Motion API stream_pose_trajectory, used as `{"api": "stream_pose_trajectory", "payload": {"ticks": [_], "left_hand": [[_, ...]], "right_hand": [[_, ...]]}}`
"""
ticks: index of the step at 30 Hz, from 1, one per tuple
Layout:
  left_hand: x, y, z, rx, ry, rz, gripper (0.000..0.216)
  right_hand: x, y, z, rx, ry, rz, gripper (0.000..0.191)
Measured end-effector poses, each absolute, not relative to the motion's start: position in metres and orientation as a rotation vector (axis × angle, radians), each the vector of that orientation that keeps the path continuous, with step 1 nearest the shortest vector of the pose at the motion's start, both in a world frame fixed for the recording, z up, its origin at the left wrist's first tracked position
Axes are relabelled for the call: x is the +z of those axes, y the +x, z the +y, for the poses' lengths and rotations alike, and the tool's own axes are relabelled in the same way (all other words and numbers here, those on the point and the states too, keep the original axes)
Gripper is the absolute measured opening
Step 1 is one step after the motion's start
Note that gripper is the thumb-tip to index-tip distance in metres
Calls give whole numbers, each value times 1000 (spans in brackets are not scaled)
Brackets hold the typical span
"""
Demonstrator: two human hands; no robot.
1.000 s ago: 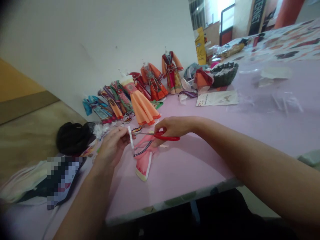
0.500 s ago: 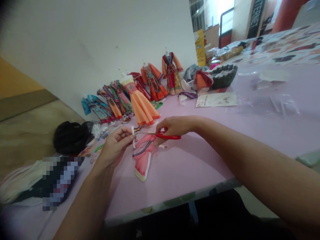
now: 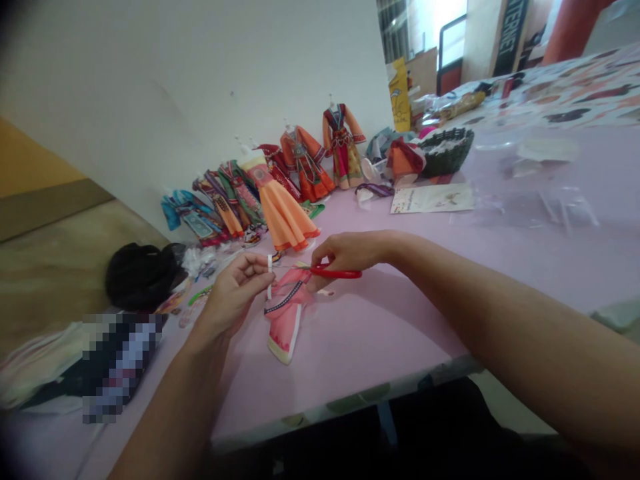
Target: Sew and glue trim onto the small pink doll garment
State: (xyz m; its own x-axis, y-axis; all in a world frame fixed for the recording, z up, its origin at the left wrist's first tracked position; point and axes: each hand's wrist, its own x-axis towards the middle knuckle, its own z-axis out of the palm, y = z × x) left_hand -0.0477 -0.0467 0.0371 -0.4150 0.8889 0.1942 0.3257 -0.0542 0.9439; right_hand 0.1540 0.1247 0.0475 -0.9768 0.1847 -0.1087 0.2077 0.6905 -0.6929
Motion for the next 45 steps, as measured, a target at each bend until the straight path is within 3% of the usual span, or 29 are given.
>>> {"api": "stream_pose_trajectory", "payload": {"ticks": [45], "left_hand": [[32,-47,-44,1479,1228,1699,31]], "right_hand": [[45,153,121,-1235,254,2865,56]]}}
